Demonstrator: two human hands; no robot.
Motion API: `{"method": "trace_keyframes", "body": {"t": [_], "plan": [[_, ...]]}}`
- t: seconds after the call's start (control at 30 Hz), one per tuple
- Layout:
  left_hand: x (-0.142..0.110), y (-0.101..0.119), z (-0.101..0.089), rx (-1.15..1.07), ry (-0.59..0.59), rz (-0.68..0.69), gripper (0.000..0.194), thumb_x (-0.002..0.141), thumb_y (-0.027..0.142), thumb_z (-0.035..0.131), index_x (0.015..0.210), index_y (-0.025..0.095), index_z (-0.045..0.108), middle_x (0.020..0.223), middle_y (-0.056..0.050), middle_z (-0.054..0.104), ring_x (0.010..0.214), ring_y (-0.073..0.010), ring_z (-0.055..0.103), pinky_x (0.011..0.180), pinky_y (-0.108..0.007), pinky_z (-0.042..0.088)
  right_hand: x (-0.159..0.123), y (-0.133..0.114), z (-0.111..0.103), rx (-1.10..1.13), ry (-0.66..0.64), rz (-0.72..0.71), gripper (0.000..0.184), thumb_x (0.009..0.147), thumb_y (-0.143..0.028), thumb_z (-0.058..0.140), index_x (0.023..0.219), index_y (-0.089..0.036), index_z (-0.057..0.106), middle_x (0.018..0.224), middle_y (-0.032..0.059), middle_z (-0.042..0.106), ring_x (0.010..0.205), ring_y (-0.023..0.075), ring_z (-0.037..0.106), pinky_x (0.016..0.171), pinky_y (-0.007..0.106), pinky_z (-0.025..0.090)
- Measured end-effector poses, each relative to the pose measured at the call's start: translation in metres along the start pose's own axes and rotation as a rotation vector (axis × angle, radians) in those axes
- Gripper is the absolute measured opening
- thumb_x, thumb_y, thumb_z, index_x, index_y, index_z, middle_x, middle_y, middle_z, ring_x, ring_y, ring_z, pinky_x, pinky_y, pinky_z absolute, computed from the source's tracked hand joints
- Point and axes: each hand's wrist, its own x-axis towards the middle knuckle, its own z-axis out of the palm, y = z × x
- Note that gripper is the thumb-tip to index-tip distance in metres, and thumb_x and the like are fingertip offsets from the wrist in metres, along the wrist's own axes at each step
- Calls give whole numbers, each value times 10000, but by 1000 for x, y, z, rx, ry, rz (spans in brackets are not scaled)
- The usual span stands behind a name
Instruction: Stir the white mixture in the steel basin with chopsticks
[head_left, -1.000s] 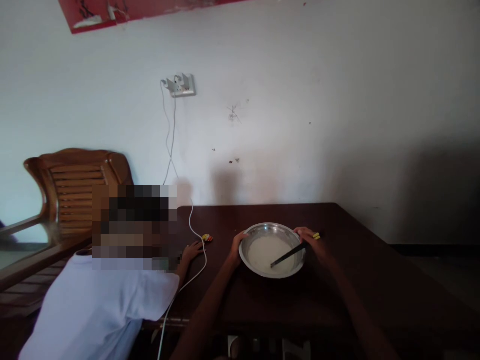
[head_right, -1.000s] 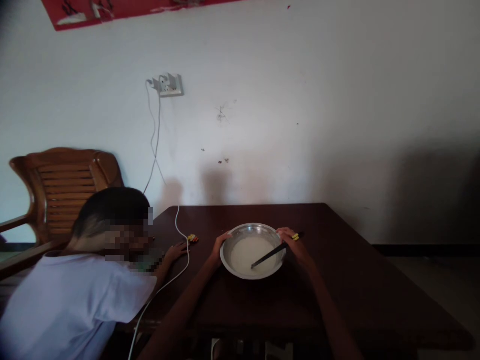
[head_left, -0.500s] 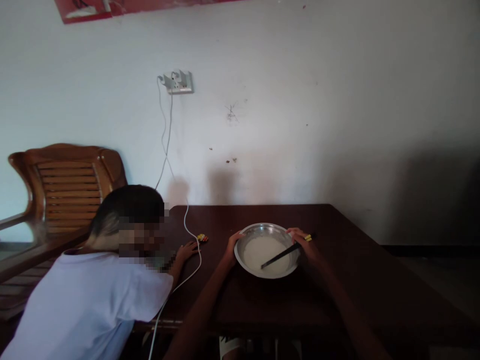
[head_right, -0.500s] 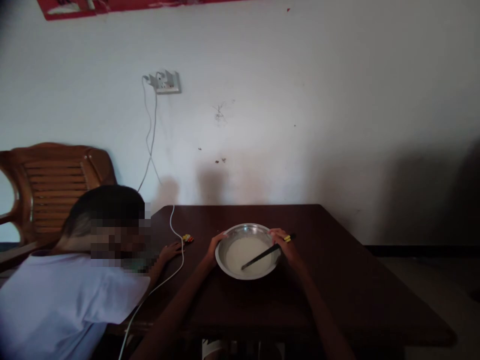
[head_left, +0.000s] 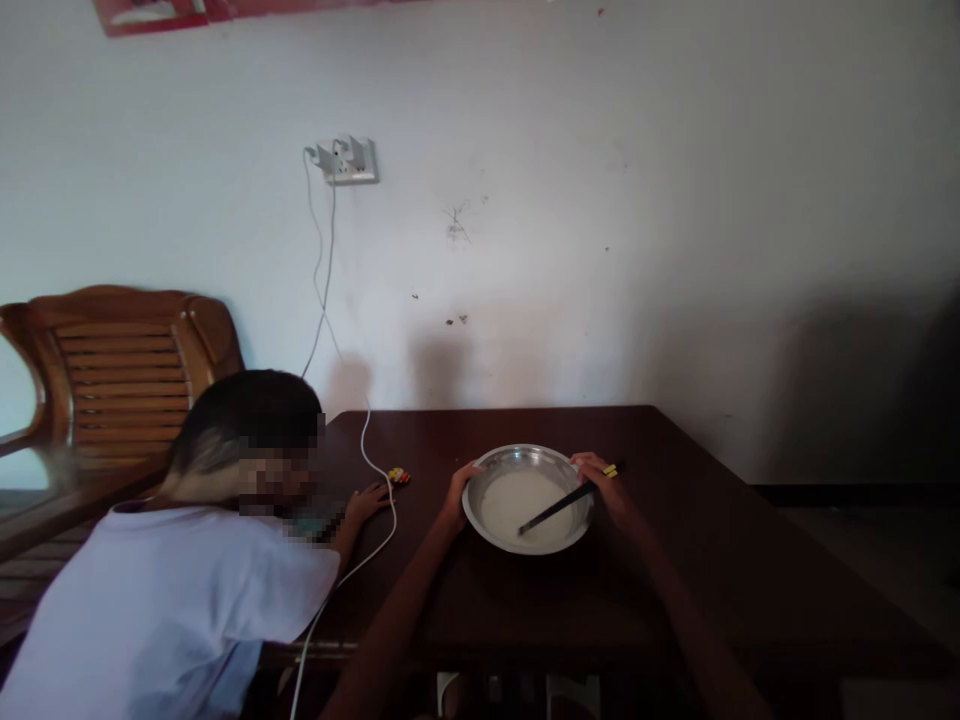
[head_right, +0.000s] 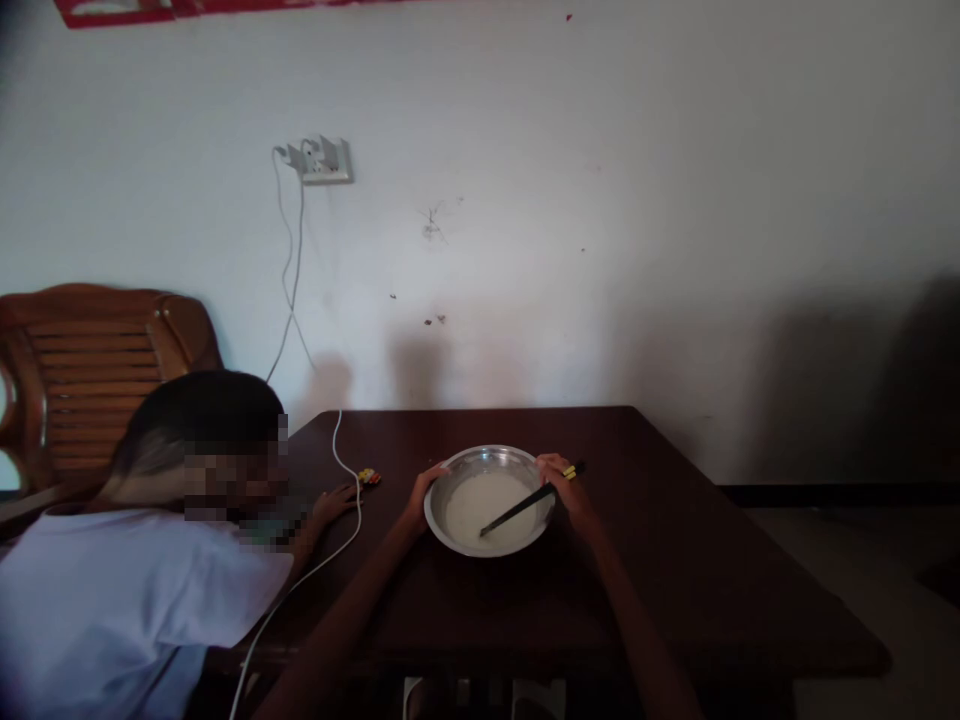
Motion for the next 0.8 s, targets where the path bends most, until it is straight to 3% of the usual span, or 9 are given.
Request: {"method": "trace_keyframes", "body": {"t": [0.07,0.2,0.33,0.43,0.57,0.67,0.8], "plan": [[-1,0,0,-1,7,-16,295,584,320,722,815,139,752,744,-62,730,782,-267,653,711,-327,462,-1,0,6,-55,-28,-17,480,759,-653,590,509,-243,570,895,82,706,920,267,610,888,405,430],[-4,2,1,-1,18,-30,349,576,334,729,870,148,757,776,-58,746,856,-287,676,730,-321,471,1,1,2,-96,120,-4,470,757,-667,564,512,-266,559,758,72,666,849,272,592,852,400,428],[-7,4,3,1,7,-10,309,585,334,720,836,156,749,804,-61,757,885,-297,682,737,-326,475,2,0,-11,3,218,65,450,743,-665,552,540,-263,557,654,37,584,732,246,554,752,378,438],[-7,4,3,-1,-10,-3,308,580,328,714,829,148,750,806,-73,759,890,-305,686,732,-330,483,0,-3,-7,21,111,50,452,739,-645,573,518,-252,553,714,48,625,778,247,581,773,372,447],[-6,3,1,-15,-18,-10,338,583,331,713,863,146,752,864,-83,765,932,-315,683,773,-343,492,-3,-5,8,-115,-51,-11,466,745,-657,583,517,-251,566,867,79,697,896,270,604,877,395,434],[-4,1,-1,-11,-27,-14,350,591,348,717,879,152,750,875,-80,761,951,-318,674,791,-350,483,-1,-5,9,-168,38,-19,486,749,-694,544,525,-263,556,779,77,680,847,271,600,861,405,437],[0,0,-2,-2,-30,11,345,589,342,716,872,148,755,839,-84,748,933,-316,662,783,-349,463,3,-7,-7,-109,215,40,498,735,-715,529,526,-263,552,641,48,613,713,251,573,756,395,451]]}}
